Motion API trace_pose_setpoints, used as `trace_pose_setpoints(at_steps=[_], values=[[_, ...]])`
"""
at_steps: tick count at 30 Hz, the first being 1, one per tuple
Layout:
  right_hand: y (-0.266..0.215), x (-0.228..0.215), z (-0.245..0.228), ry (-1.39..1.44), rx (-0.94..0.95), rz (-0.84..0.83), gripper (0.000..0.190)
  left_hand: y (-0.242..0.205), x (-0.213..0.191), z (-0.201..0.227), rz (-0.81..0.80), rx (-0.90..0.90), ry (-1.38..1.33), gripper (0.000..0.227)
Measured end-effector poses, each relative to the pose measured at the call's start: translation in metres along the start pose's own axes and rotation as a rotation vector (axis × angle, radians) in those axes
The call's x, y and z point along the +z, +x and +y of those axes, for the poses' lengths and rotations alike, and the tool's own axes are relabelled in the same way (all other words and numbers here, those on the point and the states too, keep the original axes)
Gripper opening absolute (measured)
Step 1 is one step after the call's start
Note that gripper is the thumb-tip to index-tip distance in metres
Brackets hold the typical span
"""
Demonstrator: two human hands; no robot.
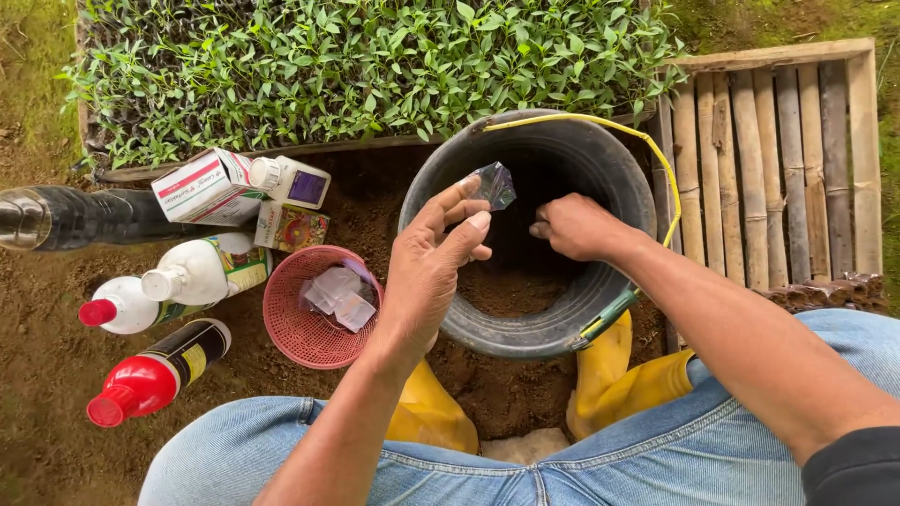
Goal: Opening seed or fertilizer packets, mixing soil, and filling seedling tubes
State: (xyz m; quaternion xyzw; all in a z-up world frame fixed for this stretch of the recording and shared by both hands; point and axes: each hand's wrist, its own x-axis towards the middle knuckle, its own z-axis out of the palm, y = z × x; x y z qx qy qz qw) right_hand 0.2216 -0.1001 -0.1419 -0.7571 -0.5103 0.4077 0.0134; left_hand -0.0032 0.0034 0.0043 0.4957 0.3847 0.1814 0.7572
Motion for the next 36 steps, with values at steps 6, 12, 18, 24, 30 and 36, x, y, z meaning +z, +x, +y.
trace_pose_setpoints(at_steps=[6,12,18,24,30,36], values=[[-0.007,-0.006,-0.006,-0.03,-0.003,-0.016,0.046,0.0,0.0,0.0,0.002,-0.006,-0.017,0.053],[-0.016,-0.011,-0.023,0.034,0.001,-0.024,0.05,0.0,-0.002,-0.001,-0.002,0.013,-0.023,0.054],[0.004,0.005,-0.003,0.194,0.019,-0.013,0.04,0.0,-0.002,-0.001,0.006,0.01,-0.033,0.054],[-0.003,0.009,-0.001,0.412,0.062,-0.045,0.034,-0.001,-0.003,-0.001,0.006,0.006,-0.025,0.054],[0.0,0.014,0.007,0.63,0.109,-0.196,0.038,-0.002,-0.002,-0.002,0.005,0.009,-0.046,0.055],[-0.004,0.008,0.002,0.703,0.144,-0.23,0.04,-0.001,-0.002,-0.004,-0.003,0.017,-0.039,0.055]])
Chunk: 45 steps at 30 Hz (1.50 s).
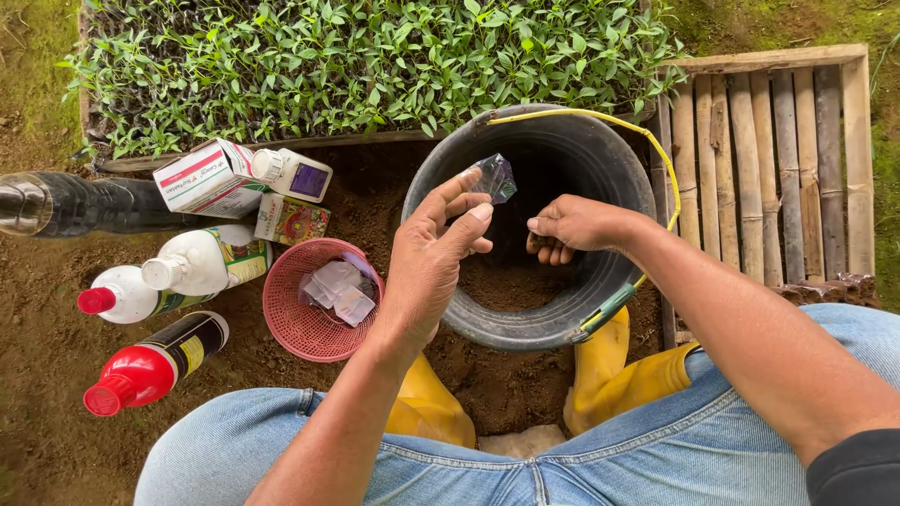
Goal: Opening seed or fertilizer packets, mixing soil, and filling seedling tubes
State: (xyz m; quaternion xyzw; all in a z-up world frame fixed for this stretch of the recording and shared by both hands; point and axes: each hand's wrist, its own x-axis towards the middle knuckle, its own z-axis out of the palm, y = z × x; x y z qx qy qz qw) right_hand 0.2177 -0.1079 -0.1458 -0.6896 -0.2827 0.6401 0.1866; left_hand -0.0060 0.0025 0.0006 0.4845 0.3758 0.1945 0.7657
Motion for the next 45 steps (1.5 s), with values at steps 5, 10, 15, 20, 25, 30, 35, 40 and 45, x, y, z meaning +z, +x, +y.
trace_pose_setpoints(at_steps=[5,10,15,20,25,30,35,40,45], values=[[-0.001,-0.003,-0.001,0.044,0.015,-0.014,0.041,0.0,0.0,-0.001,0.005,-0.004,-0.005,0.055],[-0.02,-0.002,-0.022,0.083,0.051,-0.026,0.04,0.001,0.0,-0.003,0.009,-0.007,-0.002,0.055],[-0.01,-0.006,-0.008,0.093,-0.005,-0.044,0.035,0.001,0.001,-0.003,0.003,-0.005,0.008,0.054],[-0.006,-0.011,-0.003,0.079,-0.009,-0.024,0.027,0.0,0.001,-0.002,0.002,-0.004,0.016,0.054],[-0.008,-0.013,-0.005,0.03,-0.028,0.015,0.03,-0.001,0.002,0.0,0.0,-0.006,0.019,0.054],[-0.014,-0.009,-0.014,0.025,-0.008,0.073,0.044,-0.001,0.001,0.0,0.001,-0.005,0.005,0.055],[-0.012,-0.009,-0.012,-0.014,-0.035,0.067,0.045,-0.001,0.001,0.0,-0.001,-0.004,0.003,0.055],[0.013,-0.019,0.012,-0.219,-0.141,0.162,0.026,0.0,0.0,-0.001,-0.003,-0.005,0.002,0.055],[0.002,-0.01,-0.024,-0.744,-0.209,0.313,0.047,0.001,-0.001,-0.003,0.007,-0.007,-0.004,0.055]])
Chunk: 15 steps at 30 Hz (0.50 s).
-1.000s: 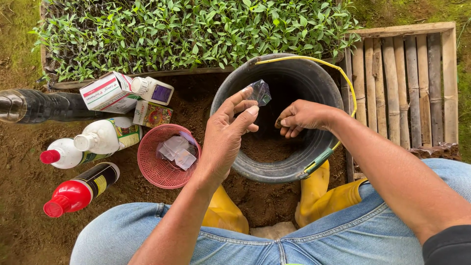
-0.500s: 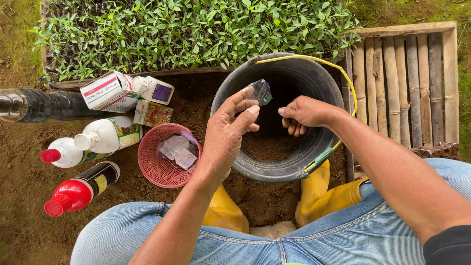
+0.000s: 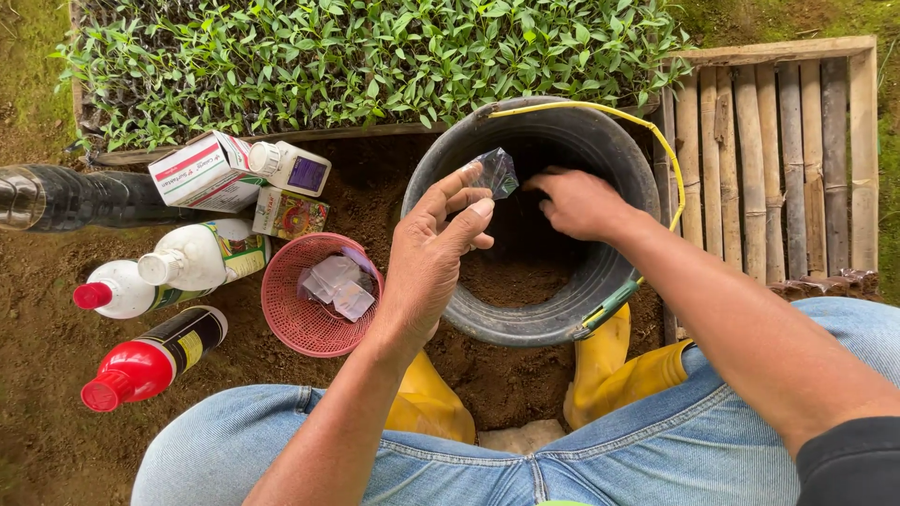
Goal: Opening seed or fertilizer packets, mixing soil, and filling seedling tubes
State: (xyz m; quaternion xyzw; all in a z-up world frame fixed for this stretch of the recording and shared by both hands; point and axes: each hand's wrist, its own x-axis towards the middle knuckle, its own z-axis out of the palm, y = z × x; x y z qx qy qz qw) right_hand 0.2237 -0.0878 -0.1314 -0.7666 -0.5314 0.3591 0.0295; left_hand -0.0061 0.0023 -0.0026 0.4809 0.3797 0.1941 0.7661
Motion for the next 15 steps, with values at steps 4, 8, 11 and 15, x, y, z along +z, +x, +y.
trace_pose_setpoints(at_steps=[4,8,11,15], values=[[-0.007,0.013,-0.016,-0.248,-0.048,0.004,0.048,-0.001,-0.002,0.004,0.015,-0.007,-0.001,0.056],[0.005,0.071,0.026,-0.433,0.025,-0.137,0.039,-0.001,-0.002,0.007,0.018,-0.007,0.011,0.055],[-0.002,0.084,0.012,-0.378,0.035,-0.183,0.043,0.0,-0.001,0.006,0.013,-0.002,0.016,0.055],[-0.017,0.081,-0.032,-0.324,0.026,-0.277,0.063,0.002,0.0,0.002,0.006,0.009,0.028,0.054]])
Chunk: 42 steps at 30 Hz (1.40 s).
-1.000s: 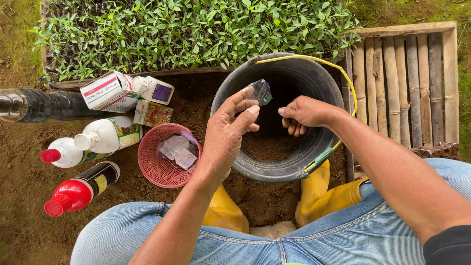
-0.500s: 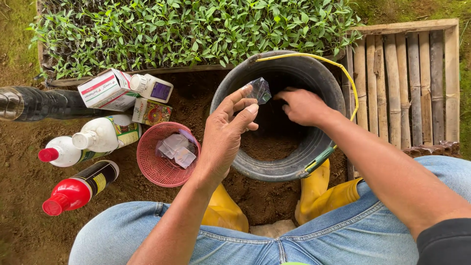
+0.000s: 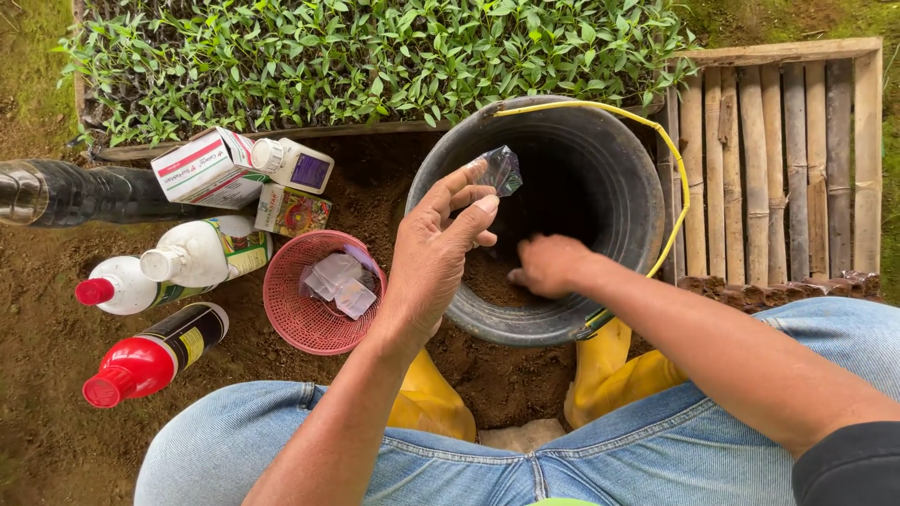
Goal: Opening seed or fertilizer packets, mixing soil, and filling seedling tubes
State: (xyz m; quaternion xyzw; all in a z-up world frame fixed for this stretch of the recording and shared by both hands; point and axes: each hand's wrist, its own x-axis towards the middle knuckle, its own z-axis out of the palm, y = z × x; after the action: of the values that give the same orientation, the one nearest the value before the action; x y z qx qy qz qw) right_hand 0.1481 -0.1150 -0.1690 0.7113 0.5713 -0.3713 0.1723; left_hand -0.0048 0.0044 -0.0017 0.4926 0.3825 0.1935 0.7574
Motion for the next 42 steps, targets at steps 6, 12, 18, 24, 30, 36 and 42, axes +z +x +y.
trace_pose_setpoints(at_steps=[6,12,18,24,30,36,42], values=[[-0.005,0.012,-0.002,0.209,-0.119,-0.092,0.05,0.004,-0.008,-0.004,-0.013,0.0,0.247,0.051],[-0.054,-0.07,-0.001,1.181,0.043,-0.143,0.045,-0.002,-0.012,0.022,-0.023,0.168,0.665,0.046],[-0.067,-0.089,0.014,1.897,0.178,-0.033,0.041,0.004,-0.023,0.013,-0.023,0.273,1.181,0.045],[-0.089,-0.103,0.002,2.155,0.186,0.129,0.035,0.003,-0.019,0.007,-0.092,0.207,1.362,0.048],[-0.081,-0.102,0.005,2.26,0.167,0.272,0.034,0.004,-0.013,0.004,-0.16,0.196,1.435,0.046],[-0.066,-0.1,0.011,2.358,0.129,0.424,0.03,-0.014,0.016,-0.014,-0.3,0.434,1.704,0.036],[-0.089,-0.121,-0.021,2.34,-0.071,0.546,0.028,-0.013,0.019,-0.051,-0.254,0.692,1.68,0.036]])
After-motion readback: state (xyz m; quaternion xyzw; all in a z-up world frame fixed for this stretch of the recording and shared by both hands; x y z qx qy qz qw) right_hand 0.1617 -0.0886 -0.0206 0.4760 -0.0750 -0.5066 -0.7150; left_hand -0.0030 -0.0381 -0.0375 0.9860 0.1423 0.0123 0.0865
